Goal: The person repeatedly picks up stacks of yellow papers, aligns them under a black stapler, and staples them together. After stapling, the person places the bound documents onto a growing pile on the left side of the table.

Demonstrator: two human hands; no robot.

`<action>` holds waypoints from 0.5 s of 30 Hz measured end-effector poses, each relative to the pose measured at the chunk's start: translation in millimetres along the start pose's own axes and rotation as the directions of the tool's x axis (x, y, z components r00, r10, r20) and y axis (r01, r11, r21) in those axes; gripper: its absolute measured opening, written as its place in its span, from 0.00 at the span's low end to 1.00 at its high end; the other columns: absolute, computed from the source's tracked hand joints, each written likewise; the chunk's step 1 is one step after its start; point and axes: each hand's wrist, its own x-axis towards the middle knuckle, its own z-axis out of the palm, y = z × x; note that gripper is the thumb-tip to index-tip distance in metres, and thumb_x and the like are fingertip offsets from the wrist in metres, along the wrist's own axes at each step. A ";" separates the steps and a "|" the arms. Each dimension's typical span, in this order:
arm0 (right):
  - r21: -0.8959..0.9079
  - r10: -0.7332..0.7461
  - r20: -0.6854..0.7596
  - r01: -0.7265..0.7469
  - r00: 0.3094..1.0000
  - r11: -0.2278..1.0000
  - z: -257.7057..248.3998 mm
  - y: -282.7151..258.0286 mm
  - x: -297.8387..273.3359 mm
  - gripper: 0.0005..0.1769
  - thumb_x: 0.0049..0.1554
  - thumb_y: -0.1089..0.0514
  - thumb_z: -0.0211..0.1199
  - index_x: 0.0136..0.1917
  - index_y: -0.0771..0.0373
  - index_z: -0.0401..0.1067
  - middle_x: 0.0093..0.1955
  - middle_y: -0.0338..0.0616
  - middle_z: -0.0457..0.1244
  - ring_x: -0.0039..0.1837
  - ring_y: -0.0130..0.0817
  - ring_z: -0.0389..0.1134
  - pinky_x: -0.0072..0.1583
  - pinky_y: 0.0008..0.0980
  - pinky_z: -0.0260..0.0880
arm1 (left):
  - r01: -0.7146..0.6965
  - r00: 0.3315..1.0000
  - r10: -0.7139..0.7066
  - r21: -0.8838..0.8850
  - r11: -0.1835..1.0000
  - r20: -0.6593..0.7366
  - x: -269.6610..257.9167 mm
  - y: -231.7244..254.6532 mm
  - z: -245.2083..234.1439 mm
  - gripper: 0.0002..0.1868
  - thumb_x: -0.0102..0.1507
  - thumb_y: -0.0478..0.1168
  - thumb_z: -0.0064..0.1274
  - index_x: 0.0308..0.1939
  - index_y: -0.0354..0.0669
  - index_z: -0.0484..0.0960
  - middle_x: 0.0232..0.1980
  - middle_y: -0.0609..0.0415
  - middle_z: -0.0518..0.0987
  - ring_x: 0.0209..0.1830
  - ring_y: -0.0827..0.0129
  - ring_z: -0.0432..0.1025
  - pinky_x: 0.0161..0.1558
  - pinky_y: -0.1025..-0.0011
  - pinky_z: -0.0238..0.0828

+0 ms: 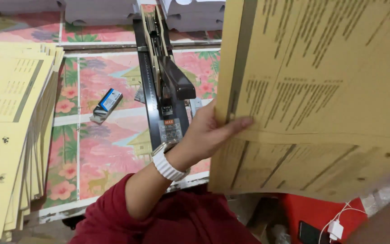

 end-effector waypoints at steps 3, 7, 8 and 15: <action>-0.607 -0.328 -0.058 0.228 0.943 0.761 118.6 -101.2 -6.4 0.27 0.59 0.43 0.56 0.65 0.61 0.66 0.60 0.45 0.63 0.65 0.43 0.64 0.60 0.44 0.67 | -0.105 0.972 0.163 0.304 0.947 -0.172 -13.3 29.1 -11.5 0.19 0.64 0.44 0.50 0.57 0.44 0.70 0.53 0.56 0.77 0.53 0.73 0.72 0.53 0.74 0.72; -0.954 -0.673 0.295 0.249 0.679 -0.166 361.0 -354.9 -18.7 0.22 0.64 0.64 0.52 0.69 0.75 0.66 0.53 0.55 0.65 0.64 0.55 0.67 0.50 0.42 0.76 | -0.143 0.927 0.313 0.580 0.802 -0.204 -49.4 53.8 -47.1 0.18 0.66 0.40 0.48 0.58 0.40 0.65 0.52 0.51 0.75 0.51 0.65 0.73 0.51 0.69 0.74; -0.712 -0.389 -0.186 0.149 0.902 0.686 415.9 -409.0 -26.0 0.26 0.56 0.63 0.49 0.69 0.63 0.64 0.51 0.44 0.65 0.57 0.36 0.65 0.52 0.29 0.70 | -0.102 0.917 0.324 0.650 0.753 -0.231 -58.9 52.4 -59.3 0.23 0.65 0.43 0.50 0.61 0.41 0.62 0.56 0.49 0.69 0.56 0.61 0.67 0.57 0.65 0.68; 0.252 -0.131 -0.012 0.130 0.991 0.959 483.4 -456.2 -24.8 0.23 0.61 0.55 0.54 0.66 0.64 0.56 0.64 0.42 0.56 0.67 0.31 0.56 0.67 0.31 0.60 | -0.071 0.789 0.504 0.762 0.643 -0.352 -70.1 51.3 -67.1 0.13 0.69 0.42 0.43 0.50 0.37 0.61 0.39 0.53 0.68 0.33 0.67 0.64 0.32 0.70 0.63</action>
